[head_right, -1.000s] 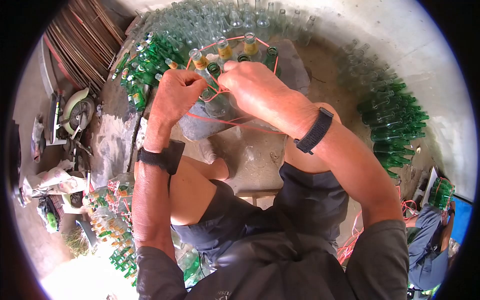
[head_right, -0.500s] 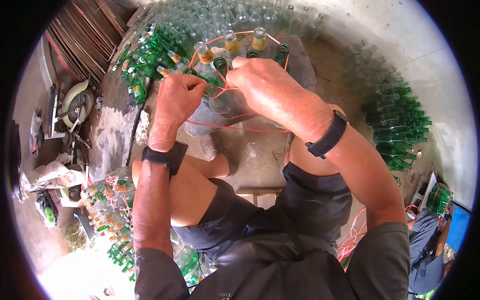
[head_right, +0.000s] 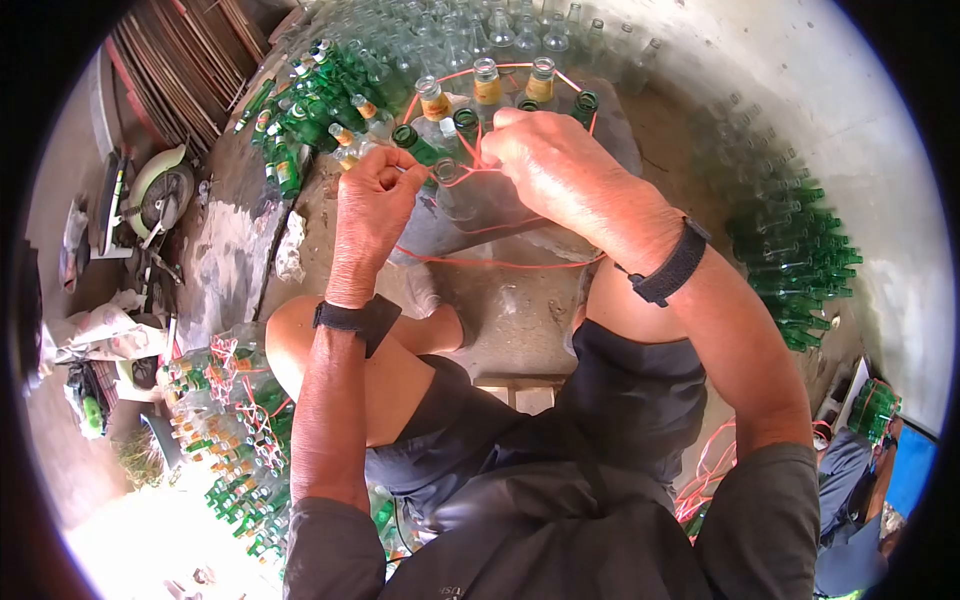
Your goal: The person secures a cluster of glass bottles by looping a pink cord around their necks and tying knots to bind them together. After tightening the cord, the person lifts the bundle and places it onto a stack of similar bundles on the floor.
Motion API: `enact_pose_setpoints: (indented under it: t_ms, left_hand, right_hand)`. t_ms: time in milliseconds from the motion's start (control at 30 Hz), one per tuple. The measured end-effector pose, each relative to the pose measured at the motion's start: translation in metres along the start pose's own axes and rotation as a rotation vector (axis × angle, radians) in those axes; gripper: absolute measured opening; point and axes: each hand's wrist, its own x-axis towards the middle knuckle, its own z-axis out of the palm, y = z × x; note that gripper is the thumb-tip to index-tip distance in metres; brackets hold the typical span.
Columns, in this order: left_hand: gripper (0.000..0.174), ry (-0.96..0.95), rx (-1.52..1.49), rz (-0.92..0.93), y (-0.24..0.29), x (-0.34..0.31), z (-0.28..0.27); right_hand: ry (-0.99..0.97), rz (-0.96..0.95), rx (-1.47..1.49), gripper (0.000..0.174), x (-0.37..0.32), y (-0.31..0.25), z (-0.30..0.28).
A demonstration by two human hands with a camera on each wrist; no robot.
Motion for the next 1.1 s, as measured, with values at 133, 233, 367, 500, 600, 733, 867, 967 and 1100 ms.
enact_pose_setpoints:
  t_ms: [133,233,367,500,600,733,867,967,1100]
  left_hand:
    - [0.008,0.011,-0.087,0.026,-0.014,-0.001,0.0]
    - [0.009,0.01,-0.088,-0.028,-0.021,-0.002,-0.004]
    - [0.01,0.012,-0.119,-0.068,-0.026,-0.002,-0.004]
    - [0.014,-0.003,-0.149,-0.08,-0.043,0.012,0.007]
    - [0.018,0.031,-0.181,-0.093,-0.044,0.015,0.013]
    - [0.022,0.037,-0.257,-0.163,-0.04,0.015,0.016]
    - [0.024,0.098,-0.21,-0.187,-0.04,0.016,0.021]
    - [0.028,0.111,-0.167,-0.224,-0.03,0.015,0.022]
    - [0.031,0.124,-0.14,-0.244,-0.029,0.014,0.028]
  right_hand:
    - [-0.1,0.061,-0.06,0.014,0.003,-0.002,-0.005]
    - [-0.087,0.058,-0.028,0.012,0.004,0.001,-0.003]
    - [-0.072,-0.003,-0.064,0.006,0.008,0.0,-0.006]
    - [-0.128,-0.013,-0.149,0.008,0.023,-0.008,-0.016]
    - [-0.102,-0.062,-0.09,0.007,0.041,-0.001,-0.008]
    - [-0.088,-0.101,0.022,0.009,0.062,0.01,0.012]
    - [-0.333,-0.066,0.054,0.012,0.075,0.021,0.021]
    - [-0.563,0.156,0.101,0.016,0.091,-0.005,0.007]
    - [-0.762,0.502,0.283,0.022,0.099,-0.005,0.002]
